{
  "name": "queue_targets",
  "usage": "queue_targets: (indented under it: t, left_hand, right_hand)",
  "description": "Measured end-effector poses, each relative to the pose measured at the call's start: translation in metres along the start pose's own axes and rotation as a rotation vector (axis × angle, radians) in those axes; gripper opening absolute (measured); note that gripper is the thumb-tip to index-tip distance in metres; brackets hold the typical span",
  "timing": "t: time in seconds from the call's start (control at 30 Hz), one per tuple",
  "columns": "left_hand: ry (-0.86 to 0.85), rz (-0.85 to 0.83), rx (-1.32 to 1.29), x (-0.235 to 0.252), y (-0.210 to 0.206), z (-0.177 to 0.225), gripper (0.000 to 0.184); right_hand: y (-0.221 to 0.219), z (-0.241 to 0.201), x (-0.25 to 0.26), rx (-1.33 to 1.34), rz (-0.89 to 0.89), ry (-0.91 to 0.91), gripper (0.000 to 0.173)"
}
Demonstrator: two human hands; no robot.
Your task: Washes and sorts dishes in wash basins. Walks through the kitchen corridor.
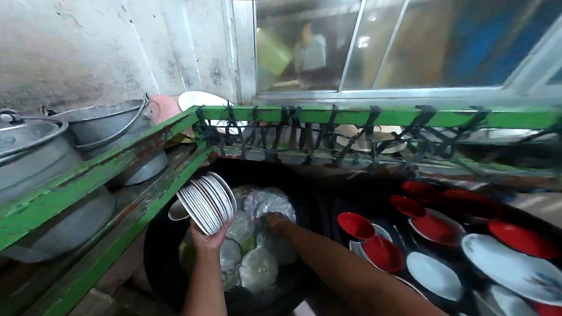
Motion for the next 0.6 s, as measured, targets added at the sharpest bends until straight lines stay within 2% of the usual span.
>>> queue_targets:
  t: [0.1, 0.2, 0.4, 0.5, 0.6]
  left_hand:
    - [-0.014, 0.012, -0.017, 0.000, -0.002, 0.003, 0.065]
    - [-0.012, -0.021, -0.009, 0.002, -0.001, 0.003, 0.062]
    - [0.006, -0.013, -0.002, 0.001, 0.000, 0.002, 0.061]
    - [-0.002, -0.006, 0.005, 0.000, -0.002, 0.002, 0.061]
    - [-0.012, -0.002, 0.024, -0.003, -0.001, 0.001, 0.059]
  right_hand:
    - [0.021, -0.011, -0.008, -0.117, -0.007, 0.101, 0.040]
    - [0.030, -0.006, -0.008, -0.150, 0.028, 0.221, 0.049]
    - [0.042, -0.007, -0.024, -0.264, -0.027, 0.189, 0.049]
    - [0.035, 0.002, -0.024, -0.246, 0.001, 0.203, 0.049]
    - [0.037, 0.009, -0.026, -0.179, 0.060, 0.239, 0.040]
Point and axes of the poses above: each hand's wrist, its own x-axis towards the middle knuckle, its own y-axis out of the back of the hand, z = x × y, the point moved 1 cm from there along x, towards the middle knuckle, and after that the axes turned 8 degrees about z, right-handed, at the moved point
